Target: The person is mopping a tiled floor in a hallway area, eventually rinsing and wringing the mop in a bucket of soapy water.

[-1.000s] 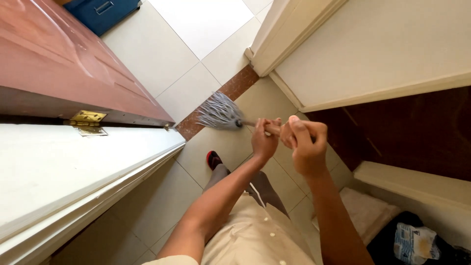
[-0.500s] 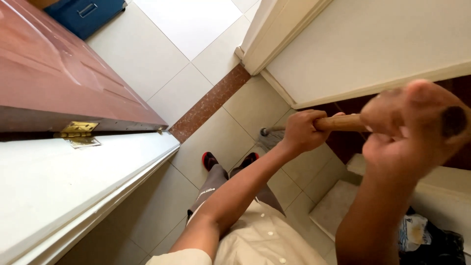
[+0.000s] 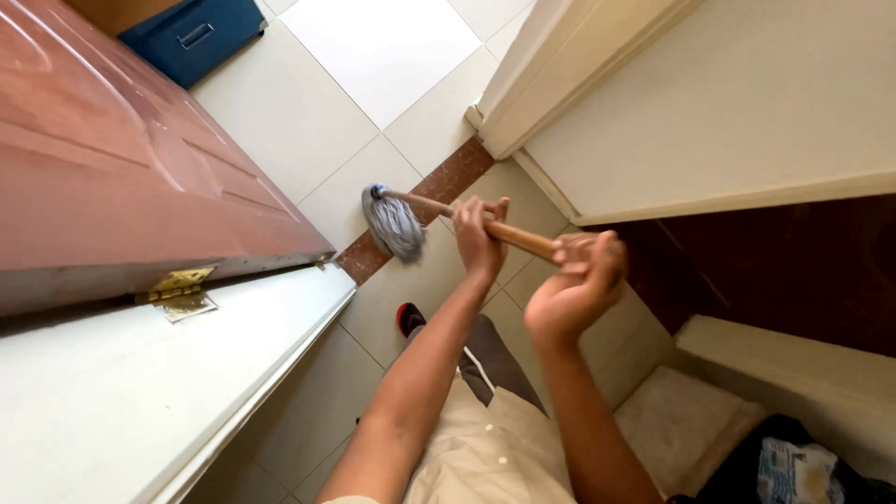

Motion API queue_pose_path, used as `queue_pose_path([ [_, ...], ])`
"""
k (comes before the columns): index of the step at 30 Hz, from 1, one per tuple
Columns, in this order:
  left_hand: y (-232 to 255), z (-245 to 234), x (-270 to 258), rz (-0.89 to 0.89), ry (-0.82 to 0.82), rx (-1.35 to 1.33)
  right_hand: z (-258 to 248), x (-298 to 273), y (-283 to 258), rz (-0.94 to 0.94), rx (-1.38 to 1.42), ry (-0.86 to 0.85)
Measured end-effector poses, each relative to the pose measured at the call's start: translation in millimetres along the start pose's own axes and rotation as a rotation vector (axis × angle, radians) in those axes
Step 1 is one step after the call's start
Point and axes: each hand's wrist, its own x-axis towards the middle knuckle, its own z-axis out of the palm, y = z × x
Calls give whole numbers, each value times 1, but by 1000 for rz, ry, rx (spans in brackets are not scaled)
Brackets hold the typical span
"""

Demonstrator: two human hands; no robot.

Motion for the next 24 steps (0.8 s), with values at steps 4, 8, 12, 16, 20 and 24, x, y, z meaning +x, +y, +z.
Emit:
queue_pose_path([
  [4, -74, 23, 30, 86, 112, -59, 10, -31, 34, 16, 80, -130],
  [8, -95, 16, 69, 134, -104, -40, 24, -24, 53, -40, 76, -353],
  [12, -98, 7, 127, 74, -358, 4, 51, -7, 64, -101, -64, -520],
  [16, -126, 18, 188, 174, -546, 96, 84, 14, 77, -144, -158, -597],
  [20, -126, 40, 246, 381, -803, 94, 110, 52, 101, -296, -260, -694],
  [24, -134, 79, 300, 530, -937, 32, 138, 89, 127, -367, -315, -697],
])
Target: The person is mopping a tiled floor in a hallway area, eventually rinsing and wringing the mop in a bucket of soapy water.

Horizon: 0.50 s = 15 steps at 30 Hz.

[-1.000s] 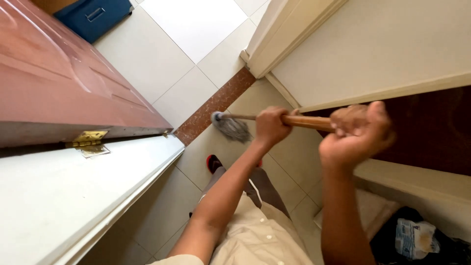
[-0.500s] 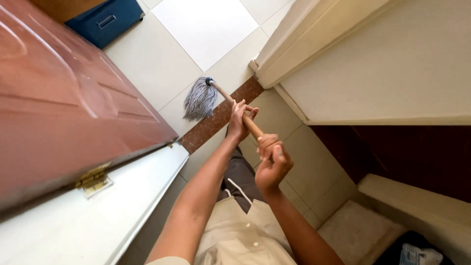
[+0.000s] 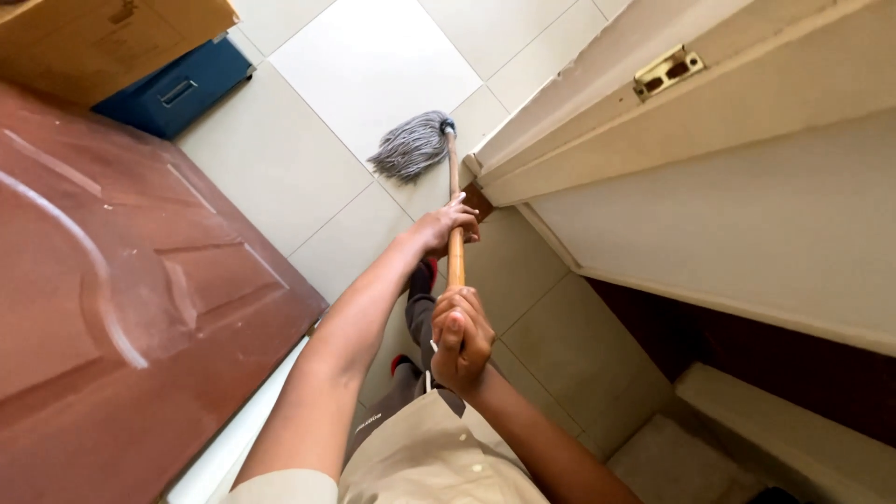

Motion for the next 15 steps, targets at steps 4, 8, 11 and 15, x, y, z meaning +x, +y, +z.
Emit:
queue_pose_path([
  [4, -21, -14, 51, 14, -79, -41, 6, 47, 33, -30, -54, 9],
  [8, -28, -26, 93, -95, 28, -99, 7, 83, 75, -69, -114, -23],
  [11, -30, -29, 126, -220, 131, -103, 3, 104, 109, -54, -136, -29],
  [15, -26, -36, 179, -407, 295, 189, -6, 136, 141, -4, -160, 54],
])
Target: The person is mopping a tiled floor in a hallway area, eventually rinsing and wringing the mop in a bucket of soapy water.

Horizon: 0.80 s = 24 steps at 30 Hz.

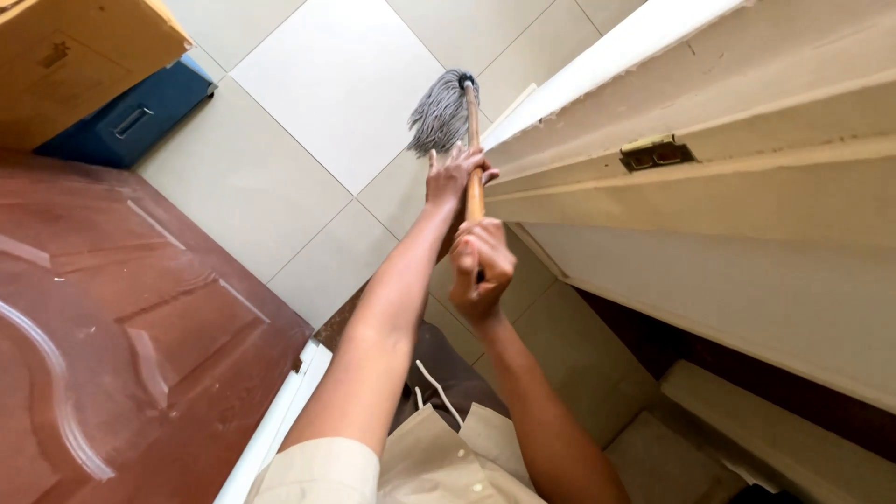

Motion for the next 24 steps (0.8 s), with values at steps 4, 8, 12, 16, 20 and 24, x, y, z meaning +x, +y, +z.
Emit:
queue_pose_path([
  [4, 19, -11, 29, -35, 47, 111, -2, 21, 4, 95, -6, 108],
  [8, 19, -14, 40, -113, 243, 180, 1, 22, 13, 304, 139, 292],
  [12, -18, -13, 40, 4, 453, 257, -8, 12, 33, 374, 472, 293],
  [16, -36, -59, 25, 238, 434, 232, -34, 29, 30, 312, 594, 51],
  [20, -55, -43, 10, 348, 164, 108, -44, 40, 17, 277, 620, -179],
  [24, -25, -58, -30, -63, 182, -45, -29, 22, 5, 432, 749, 21],
])
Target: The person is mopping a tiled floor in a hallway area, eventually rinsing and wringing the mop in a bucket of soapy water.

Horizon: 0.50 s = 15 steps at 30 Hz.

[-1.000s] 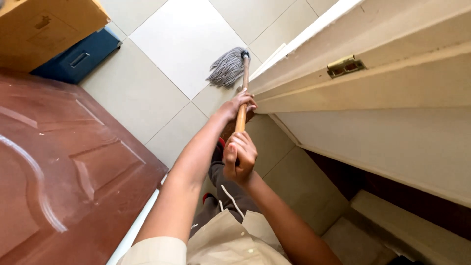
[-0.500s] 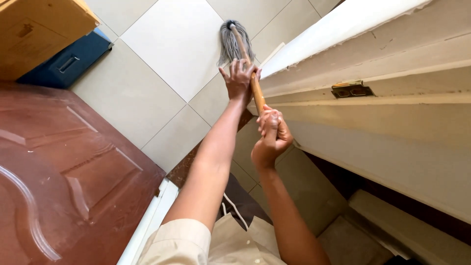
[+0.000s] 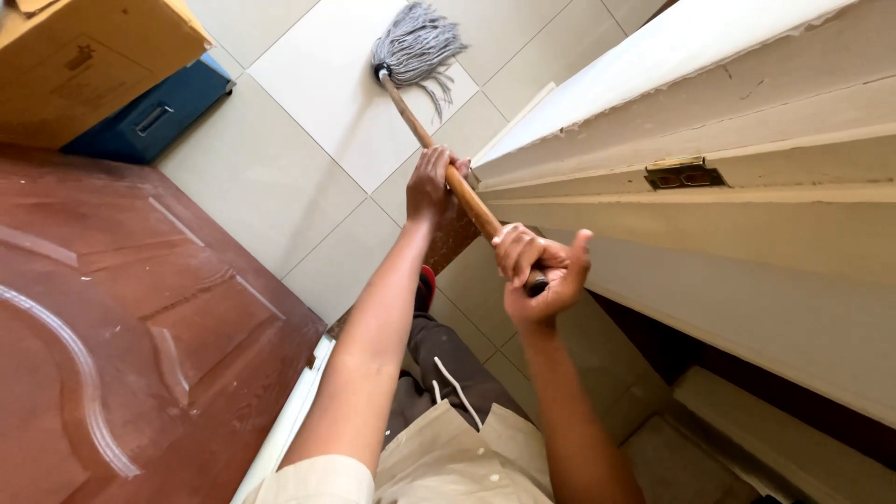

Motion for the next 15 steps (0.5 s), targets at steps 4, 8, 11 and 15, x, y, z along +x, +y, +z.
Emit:
queue_pose_path([
  [4, 24, -39, -33, 251, 470, 74, 20, -16, -2, 37, 228, 172],
  [8, 12, -53, -27, 172, 311, 62, 45, -22, -19, -38, 229, 184],
  [11, -1, -69, -10, 83, 12, 114, 51, -29, -17, -162, -17, 92],
  [15, -32, -60, -3, 74, -304, 104, 55, -25, -8, -134, -182, 58],
])
